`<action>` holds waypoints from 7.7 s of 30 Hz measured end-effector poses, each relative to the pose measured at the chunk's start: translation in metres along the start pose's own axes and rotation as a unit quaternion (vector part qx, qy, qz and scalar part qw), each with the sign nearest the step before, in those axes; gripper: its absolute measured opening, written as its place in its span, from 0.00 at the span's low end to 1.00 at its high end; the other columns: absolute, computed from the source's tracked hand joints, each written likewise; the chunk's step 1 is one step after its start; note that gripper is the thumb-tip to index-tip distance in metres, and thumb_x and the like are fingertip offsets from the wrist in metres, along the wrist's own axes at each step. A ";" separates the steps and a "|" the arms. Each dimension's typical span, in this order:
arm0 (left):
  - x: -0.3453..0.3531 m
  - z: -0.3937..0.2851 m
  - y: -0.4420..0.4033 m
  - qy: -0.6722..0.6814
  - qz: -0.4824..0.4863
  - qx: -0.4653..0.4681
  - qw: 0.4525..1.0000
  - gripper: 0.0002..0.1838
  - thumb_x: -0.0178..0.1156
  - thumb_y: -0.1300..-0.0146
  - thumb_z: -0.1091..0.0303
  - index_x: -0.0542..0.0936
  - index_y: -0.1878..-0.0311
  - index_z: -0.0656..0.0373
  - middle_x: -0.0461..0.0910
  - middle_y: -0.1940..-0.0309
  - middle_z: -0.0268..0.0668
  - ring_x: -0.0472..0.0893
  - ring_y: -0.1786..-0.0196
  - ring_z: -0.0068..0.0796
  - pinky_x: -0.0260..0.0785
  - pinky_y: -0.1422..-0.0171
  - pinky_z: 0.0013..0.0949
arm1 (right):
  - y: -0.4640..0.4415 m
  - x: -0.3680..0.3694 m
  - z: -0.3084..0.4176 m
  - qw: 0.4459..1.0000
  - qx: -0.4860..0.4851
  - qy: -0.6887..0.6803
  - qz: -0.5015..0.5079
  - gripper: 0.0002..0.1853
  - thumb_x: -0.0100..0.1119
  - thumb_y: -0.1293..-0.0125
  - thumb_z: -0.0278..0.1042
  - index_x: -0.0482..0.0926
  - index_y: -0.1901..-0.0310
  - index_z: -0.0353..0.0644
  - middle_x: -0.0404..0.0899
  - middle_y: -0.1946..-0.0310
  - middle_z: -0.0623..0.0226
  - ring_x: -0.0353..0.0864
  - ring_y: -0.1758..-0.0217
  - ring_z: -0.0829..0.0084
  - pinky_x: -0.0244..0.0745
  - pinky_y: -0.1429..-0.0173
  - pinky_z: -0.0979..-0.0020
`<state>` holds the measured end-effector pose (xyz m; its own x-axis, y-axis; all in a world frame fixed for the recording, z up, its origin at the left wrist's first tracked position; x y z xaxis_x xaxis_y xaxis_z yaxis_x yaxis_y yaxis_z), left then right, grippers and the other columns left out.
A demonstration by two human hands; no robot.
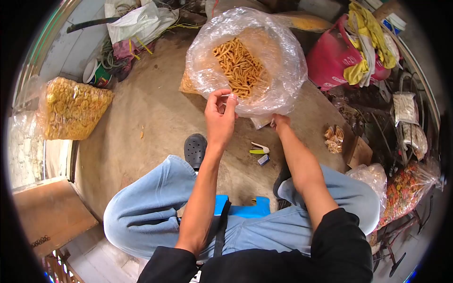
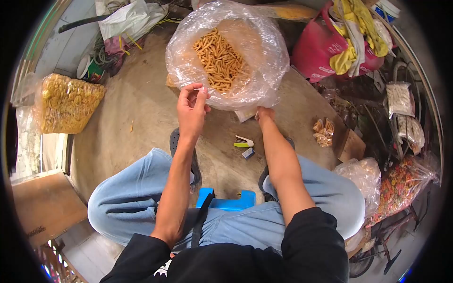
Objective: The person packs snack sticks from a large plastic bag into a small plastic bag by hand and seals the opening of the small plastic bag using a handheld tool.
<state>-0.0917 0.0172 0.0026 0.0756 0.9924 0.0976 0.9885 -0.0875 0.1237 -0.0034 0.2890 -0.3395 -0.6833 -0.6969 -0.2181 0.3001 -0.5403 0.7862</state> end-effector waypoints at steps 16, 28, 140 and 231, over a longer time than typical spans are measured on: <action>0.049 -0.005 0.016 -0.061 0.089 0.037 0.994 0.13 0.60 0.31 0.64 0.75 0.49 0.60 0.80 0.66 0.32 0.75 0.71 0.16 0.69 0.68 0.21 | 0.039 -0.061 -0.042 0.990 -0.020 -0.070 0.124 0.09 0.61 0.32 0.37 0.80 0.53 0.48 0.80 0.63 0.75 0.78 0.65 0.77 0.78 0.58 0.67; 0.094 -0.003 0.010 -0.063 0.183 0.062 0.979 0.16 0.63 0.34 0.63 0.76 0.48 0.62 0.78 0.63 0.32 0.77 0.65 0.19 0.72 0.60 0.26 | 0.220 -0.077 0.219 0.898 -0.274 0.057 0.339 0.09 0.64 0.34 0.42 0.81 0.60 0.48 0.78 0.72 0.79 0.75 0.68 0.83 0.69 0.64 0.73; 0.062 -0.119 0.051 -0.120 0.479 0.016 0.869 0.27 0.67 0.39 0.58 0.74 0.43 0.65 0.84 0.63 0.38 0.84 0.57 0.27 0.75 0.51 0.31 | 0.495 -0.003 0.254 0.558 -0.694 0.328 0.316 0.04 0.63 0.36 0.33 0.79 0.62 0.47 0.82 0.63 0.71 0.80 0.50 0.71 0.52 0.27 0.55; 0.079 -0.071 0.039 -0.319 0.461 0.187 0.807 0.29 0.73 0.51 0.46 0.73 0.59 0.58 0.79 0.73 0.43 0.80 0.67 0.48 0.70 0.64 0.45 | 0.137 0.230 0.192 0.764 -0.465 0.403 0.196 0.16 0.62 0.41 0.37 0.82 0.51 0.44 0.84 0.57 0.57 0.84 0.56 0.60 0.77 0.53 0.65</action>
<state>-0.0569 0.0862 0.0852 0.7357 0.3745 -0.5643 0.4353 -0.8998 -0.0296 -0.2473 0.1457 -0.1709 0.0993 -0.7523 -0.6513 0.9751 -0.0568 0.2142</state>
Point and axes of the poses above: each hand's wrist, its own y-axis away from the middle knuckle, its own x-axis out of the palm, z = x × y, the point moved 10 cm from there along -y, towards the middle knuckle
